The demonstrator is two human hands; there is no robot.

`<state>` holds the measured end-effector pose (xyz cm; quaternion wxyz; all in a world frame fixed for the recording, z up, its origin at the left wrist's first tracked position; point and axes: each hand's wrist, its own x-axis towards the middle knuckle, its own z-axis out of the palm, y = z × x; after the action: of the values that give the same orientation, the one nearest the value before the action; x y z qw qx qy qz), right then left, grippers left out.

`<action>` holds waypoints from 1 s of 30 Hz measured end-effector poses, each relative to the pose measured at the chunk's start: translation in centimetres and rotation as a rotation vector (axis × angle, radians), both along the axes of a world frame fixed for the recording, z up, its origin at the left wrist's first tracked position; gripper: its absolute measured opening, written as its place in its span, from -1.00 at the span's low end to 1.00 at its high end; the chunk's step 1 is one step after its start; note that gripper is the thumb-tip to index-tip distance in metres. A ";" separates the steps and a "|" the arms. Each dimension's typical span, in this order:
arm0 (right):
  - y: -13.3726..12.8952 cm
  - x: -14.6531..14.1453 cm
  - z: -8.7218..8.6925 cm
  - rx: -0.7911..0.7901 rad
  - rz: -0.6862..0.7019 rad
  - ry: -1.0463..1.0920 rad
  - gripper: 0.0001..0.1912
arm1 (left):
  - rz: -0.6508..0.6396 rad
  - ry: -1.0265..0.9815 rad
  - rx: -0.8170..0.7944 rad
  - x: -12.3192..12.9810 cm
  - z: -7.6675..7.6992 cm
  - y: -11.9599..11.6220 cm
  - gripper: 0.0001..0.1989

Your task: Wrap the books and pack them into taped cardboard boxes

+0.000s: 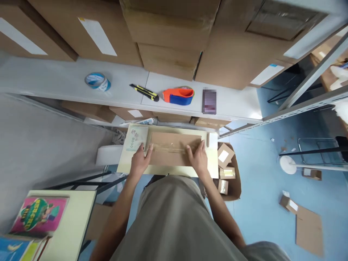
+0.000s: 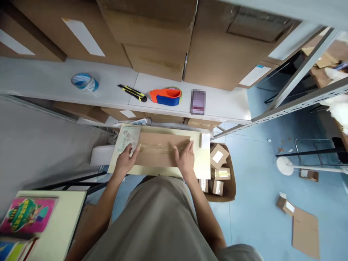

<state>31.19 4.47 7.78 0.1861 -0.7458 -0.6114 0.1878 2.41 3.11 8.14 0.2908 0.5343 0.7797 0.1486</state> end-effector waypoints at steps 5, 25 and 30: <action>-2.3 -0.5 -2.1 -0.010 -0.191 0.107 0.23 | 0.065 0.164 -0.209 3.0 -0.6 0.6 -0.15; -8.9 8.2 5.9 0.181 -0.340 0.390 -0.39 | -0.183 -0.510 0.258 2.9 4.4 -2.5 -0.64; -9.7 8.2 3.3 0.062 -0.094 0.469 -0.51 | -0.278 -0.412 0.233 -1.2 1.2 -3.5 -0.61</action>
<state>39.43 -5.24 11.10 0.3543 -0.7033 -0.5217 0.3280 1.18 -0.42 9.35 0.3973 0.6247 0.6008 0.3015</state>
